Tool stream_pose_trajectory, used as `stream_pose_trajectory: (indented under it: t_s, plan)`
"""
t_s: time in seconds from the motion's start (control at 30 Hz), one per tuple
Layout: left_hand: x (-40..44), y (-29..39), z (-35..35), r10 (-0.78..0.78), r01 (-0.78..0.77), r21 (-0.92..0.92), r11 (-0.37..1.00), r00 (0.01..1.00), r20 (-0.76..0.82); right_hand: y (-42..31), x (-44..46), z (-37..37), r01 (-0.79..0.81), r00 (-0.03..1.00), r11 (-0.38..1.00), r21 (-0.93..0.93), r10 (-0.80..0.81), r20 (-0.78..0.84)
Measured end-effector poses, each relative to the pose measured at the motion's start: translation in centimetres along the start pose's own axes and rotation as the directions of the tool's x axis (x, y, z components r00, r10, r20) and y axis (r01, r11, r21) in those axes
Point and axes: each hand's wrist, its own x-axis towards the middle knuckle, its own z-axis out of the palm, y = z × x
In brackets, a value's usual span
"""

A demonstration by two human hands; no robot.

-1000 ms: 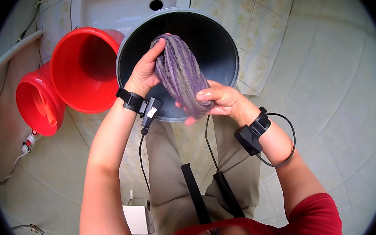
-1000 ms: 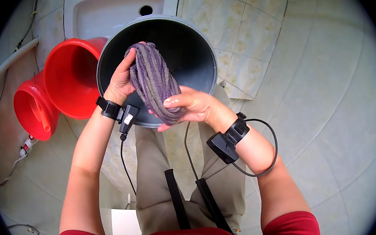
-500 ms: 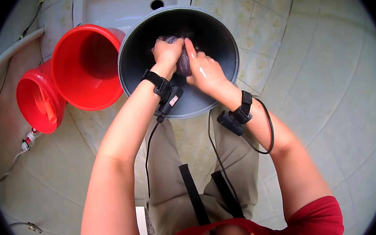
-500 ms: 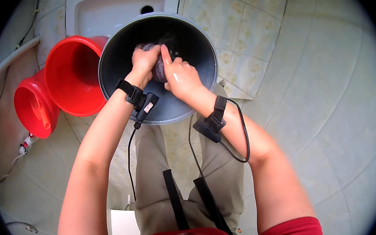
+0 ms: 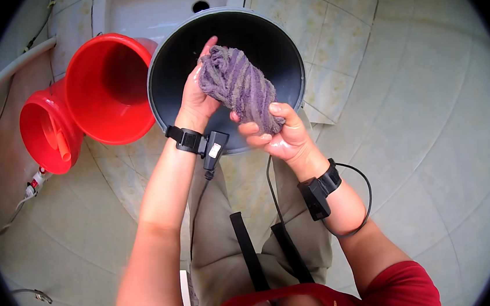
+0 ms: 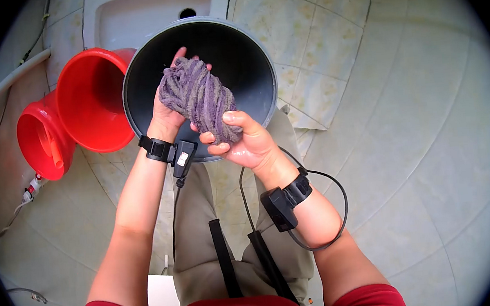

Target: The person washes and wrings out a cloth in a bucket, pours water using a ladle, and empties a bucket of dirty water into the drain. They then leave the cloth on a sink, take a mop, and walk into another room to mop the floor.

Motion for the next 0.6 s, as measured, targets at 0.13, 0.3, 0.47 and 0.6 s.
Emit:
stream_pose_trajectory:
  t_s: [0.13, 0.3, 0.47, 0.6]
  plan:
    - [-1.0, 0.2, 1.7, 0.083, -0.077, -0.083, 0.994, 0.994, 0.069, 0.7, 0.0, -1.1, -0.003, 1.0, 0.982, 0.189, -0.003, 0.028]
    - [-2.3, 0.5, 2.5, 0.089, -0.114, 0.344, 0.932, 0.992, 0.087, 0.3, -0.1, -1.3, -0.001, 0.998, 0.996, 0.084, 0.006, -0.061]
    - [-2.8, 0.9, 4.7, 0.104, -0.083, 0.629, 0.773, 0.995, 0.004, -0.6, -0.4, 0.2, -0.047, 0.996, 0.941, -0.335, 0.068, 0.052]
    - [-2.2, 1.4, 5.4, 0.063, -0.023, 0.729, 0.684, 0.998, -0.027, -1.5, -0.2, 3.1, -0.084, 0.99, 0.589, -0.804, -0.043, -0.135]
